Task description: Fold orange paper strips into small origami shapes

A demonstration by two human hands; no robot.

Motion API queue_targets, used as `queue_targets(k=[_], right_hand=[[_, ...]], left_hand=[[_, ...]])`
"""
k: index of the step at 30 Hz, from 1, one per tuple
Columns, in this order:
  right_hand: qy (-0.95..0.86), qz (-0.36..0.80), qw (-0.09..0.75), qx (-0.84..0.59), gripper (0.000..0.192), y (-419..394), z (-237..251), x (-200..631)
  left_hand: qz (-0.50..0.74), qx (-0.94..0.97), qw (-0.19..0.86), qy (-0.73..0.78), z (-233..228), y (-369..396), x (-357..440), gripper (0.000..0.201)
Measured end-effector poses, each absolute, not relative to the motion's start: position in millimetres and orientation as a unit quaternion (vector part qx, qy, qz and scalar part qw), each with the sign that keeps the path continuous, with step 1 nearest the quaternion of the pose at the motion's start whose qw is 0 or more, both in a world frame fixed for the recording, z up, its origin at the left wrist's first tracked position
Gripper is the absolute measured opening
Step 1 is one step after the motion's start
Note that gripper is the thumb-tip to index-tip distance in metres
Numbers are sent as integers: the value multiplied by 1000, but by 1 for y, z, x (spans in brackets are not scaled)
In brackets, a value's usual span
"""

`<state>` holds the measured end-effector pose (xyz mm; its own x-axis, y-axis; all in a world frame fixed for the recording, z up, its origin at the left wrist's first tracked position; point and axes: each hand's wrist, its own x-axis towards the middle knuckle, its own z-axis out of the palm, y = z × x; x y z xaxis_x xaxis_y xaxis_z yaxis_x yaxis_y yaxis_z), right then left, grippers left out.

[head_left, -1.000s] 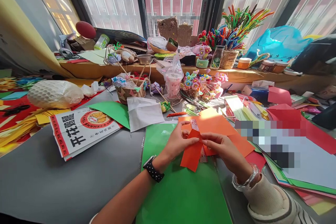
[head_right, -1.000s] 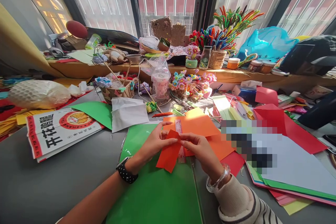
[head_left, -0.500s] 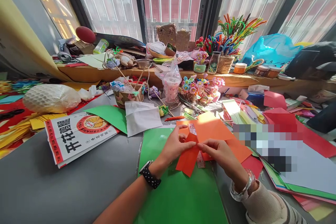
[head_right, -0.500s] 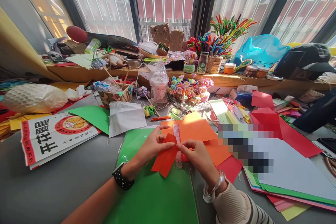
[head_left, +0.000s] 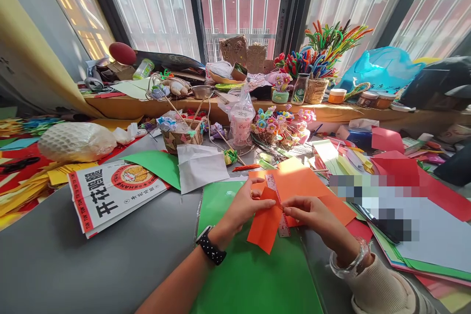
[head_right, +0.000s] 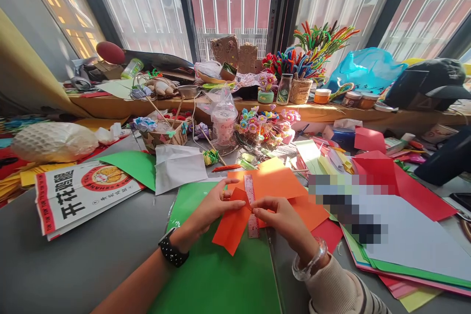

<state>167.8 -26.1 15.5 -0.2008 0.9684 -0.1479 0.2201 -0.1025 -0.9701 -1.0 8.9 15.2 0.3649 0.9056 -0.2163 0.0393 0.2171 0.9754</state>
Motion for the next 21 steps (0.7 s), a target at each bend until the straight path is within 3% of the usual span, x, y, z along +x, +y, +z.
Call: queue_targets(k=[21], right_hand=[[-554, 558, 353, -507, 19, -28, 12, 169]], left_hand=[[314, 531, 669, 415, 12, 11, -2, 56]])
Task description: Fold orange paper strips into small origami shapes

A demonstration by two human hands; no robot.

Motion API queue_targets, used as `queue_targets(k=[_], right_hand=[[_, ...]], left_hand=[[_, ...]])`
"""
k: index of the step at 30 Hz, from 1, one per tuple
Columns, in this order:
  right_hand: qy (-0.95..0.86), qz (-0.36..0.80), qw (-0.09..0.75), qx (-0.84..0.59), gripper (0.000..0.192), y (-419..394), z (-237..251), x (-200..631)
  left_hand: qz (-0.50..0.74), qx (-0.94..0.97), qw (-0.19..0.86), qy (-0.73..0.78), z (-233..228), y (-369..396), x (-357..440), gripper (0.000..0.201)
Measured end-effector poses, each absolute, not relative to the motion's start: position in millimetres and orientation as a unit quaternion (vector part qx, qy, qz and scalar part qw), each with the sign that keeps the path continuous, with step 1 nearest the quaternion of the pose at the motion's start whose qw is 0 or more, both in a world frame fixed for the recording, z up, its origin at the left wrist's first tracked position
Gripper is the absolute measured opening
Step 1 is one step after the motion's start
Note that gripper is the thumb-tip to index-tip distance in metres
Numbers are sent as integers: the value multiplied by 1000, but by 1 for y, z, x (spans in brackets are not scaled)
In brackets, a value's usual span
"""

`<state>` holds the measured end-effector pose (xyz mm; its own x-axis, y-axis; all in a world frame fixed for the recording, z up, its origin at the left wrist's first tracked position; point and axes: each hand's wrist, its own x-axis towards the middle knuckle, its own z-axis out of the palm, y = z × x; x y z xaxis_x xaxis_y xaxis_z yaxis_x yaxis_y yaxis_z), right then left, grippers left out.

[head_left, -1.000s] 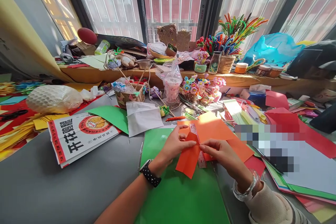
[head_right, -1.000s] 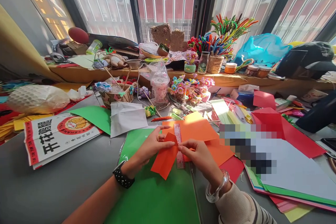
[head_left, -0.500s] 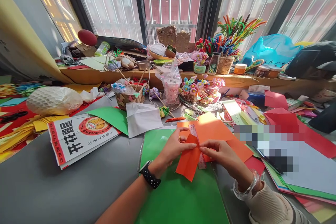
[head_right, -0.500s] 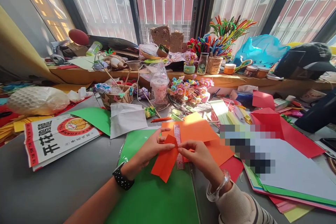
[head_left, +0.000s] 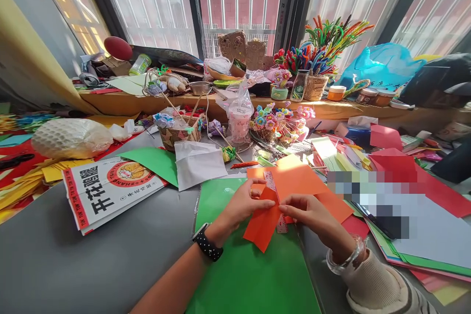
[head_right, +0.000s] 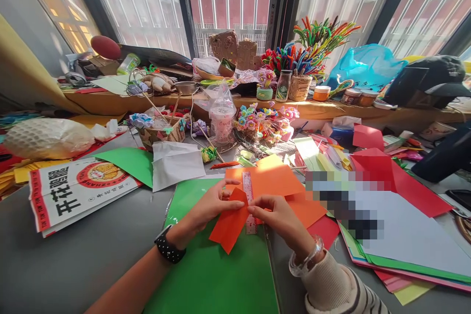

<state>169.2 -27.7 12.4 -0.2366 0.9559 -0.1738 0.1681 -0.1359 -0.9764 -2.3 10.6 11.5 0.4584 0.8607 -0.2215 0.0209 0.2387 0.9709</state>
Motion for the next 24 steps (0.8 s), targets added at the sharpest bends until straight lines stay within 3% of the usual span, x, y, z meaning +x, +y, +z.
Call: queue_targets(k=[6, 14, 24], right_hand=[[-551, 551, 349, -520, 12, -28, 18, 174], [-572, 524, 370, -511, 16, -29, 22, 167], [-403, 558, 517, -509, 19, -23, 11, 171]], left_hand=[[325, 523, 667, 420, 13, 12, -4, 55], [232, 581, 691, 362, 4, 12, -4, 66], [389, 442, 722, 363, 20, 13, -5, 45]])
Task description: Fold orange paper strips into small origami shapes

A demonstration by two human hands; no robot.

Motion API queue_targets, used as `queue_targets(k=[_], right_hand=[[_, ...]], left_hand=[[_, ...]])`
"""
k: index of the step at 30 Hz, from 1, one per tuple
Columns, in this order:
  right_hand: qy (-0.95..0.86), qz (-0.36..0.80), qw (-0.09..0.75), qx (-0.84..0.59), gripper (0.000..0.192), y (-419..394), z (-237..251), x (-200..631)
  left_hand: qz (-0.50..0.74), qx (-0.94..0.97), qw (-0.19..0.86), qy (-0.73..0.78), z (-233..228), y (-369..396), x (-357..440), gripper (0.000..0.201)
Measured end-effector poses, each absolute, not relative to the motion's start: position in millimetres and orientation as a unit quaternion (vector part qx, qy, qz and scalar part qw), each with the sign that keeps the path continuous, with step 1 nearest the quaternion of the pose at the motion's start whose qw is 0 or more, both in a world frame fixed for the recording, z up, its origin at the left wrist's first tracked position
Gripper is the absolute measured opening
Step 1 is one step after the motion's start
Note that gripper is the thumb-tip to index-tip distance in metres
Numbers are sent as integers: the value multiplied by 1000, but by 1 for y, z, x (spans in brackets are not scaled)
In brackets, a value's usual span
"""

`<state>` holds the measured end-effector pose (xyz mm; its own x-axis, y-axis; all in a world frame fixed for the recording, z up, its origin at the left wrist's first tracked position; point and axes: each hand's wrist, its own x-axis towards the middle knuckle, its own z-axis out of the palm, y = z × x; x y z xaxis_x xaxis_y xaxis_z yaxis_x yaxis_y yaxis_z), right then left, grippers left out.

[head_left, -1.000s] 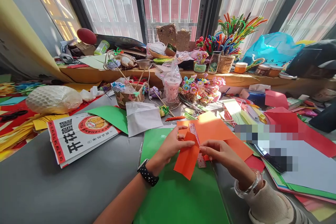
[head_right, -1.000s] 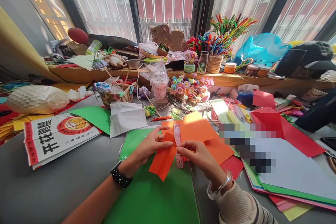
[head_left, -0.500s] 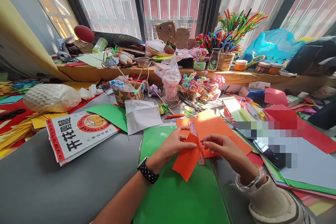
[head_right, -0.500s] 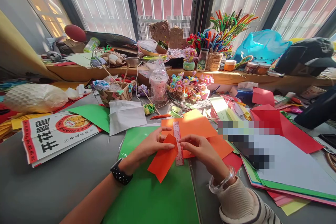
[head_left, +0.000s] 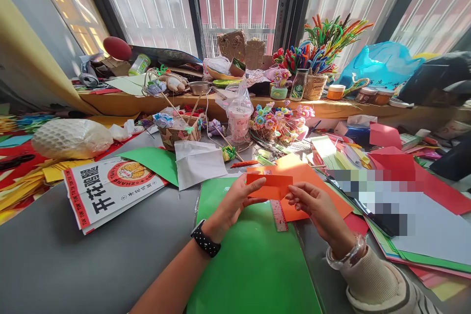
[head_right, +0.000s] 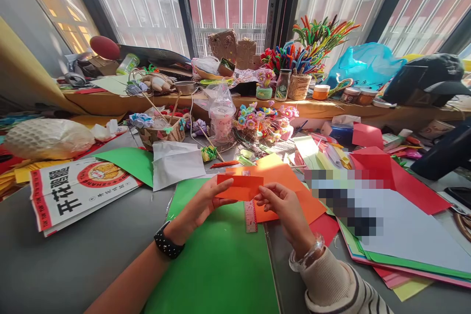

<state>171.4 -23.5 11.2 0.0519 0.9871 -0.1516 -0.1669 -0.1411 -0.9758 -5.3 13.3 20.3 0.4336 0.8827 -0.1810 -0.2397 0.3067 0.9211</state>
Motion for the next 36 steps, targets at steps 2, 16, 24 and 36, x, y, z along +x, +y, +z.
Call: queue_targets(k=[2, 16, 24, 36], right_hand=[[-367, 573, 534, -502, 19, -24, 11, 170], [-469, 537, 471, -519, 27, -29, 7, 161], [-509, 559, 422, -501, 29, -31, 9, 154], [-703, 288, 432, -486, 30, -29, 16, 173]], left_hand=[[383, 441, 729, 356, 20, 13, -3, 43], [360, 536, 672, 363, 12, 12, 3, 35], [407, 486, 673, 381, 13, 11, 3, 49], [405, 509, 646, 399, 12, 11, 2, 51]])
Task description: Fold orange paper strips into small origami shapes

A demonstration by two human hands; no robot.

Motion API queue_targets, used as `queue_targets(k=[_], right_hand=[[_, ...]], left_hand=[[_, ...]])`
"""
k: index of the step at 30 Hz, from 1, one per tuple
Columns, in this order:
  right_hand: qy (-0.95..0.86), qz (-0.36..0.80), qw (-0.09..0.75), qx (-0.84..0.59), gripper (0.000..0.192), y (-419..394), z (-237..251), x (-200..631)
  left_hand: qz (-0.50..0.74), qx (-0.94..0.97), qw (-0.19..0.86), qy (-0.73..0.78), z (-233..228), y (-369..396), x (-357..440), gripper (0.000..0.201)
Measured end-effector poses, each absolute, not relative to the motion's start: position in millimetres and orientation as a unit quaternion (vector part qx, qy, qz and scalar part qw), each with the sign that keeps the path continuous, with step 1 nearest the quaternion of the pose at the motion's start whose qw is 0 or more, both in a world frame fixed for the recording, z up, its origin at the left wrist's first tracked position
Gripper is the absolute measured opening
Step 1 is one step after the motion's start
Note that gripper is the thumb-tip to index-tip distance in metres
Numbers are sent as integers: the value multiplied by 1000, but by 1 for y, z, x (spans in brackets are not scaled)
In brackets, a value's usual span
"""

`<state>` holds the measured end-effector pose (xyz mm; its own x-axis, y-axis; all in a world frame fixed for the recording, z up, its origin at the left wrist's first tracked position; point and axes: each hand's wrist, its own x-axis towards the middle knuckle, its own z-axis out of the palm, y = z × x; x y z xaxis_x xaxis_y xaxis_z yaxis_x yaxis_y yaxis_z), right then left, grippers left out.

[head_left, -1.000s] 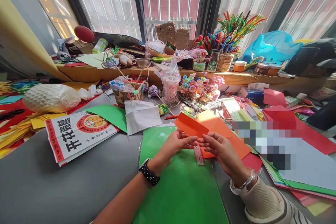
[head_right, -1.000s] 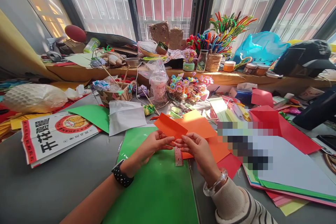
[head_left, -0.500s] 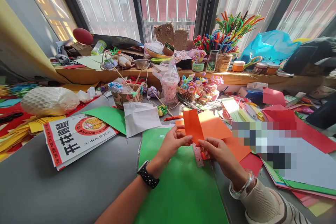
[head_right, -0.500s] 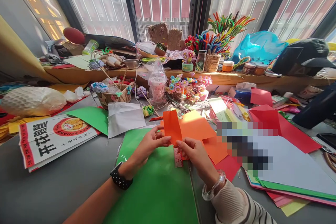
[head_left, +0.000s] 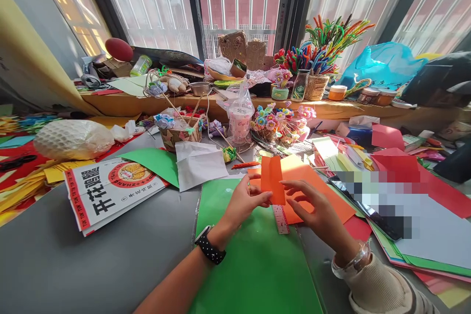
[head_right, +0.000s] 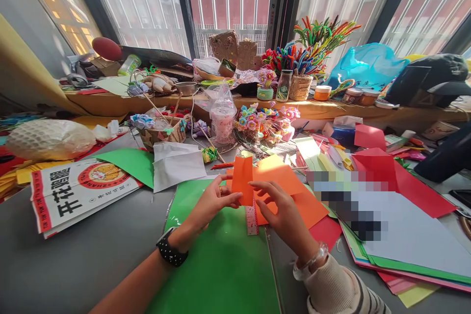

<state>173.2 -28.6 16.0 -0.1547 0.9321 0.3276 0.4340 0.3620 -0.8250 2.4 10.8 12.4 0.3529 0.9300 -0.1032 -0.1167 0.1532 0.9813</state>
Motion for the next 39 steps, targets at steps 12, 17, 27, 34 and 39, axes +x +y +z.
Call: queue_targets(k=[12, 17, 27, 34, 39], right_hand=[[-751, 235, 394, -474, 19, -29, 12, 172], [-741, 258, 387, -484, 21, -30, 10, 169], [-613, 393, 458, -509, 18, -27, 8, 162], [-624, 362, 457, -521, 19, -28, 9, 162], [-630, 348, 451, -527, 19, -28, 9, 162]], left_hand=[[415, 528, 632, 386, 10, 11, 3, 51], [414, 528, 631, 389, 9, 11, 4, 53], [391, 492, 683, 372, 12, 7, 6, 54], [381, 482, 699, 365, 10, 6, 7, 52], [361, 495, 696, 375, 10, 6, 7, 55]])
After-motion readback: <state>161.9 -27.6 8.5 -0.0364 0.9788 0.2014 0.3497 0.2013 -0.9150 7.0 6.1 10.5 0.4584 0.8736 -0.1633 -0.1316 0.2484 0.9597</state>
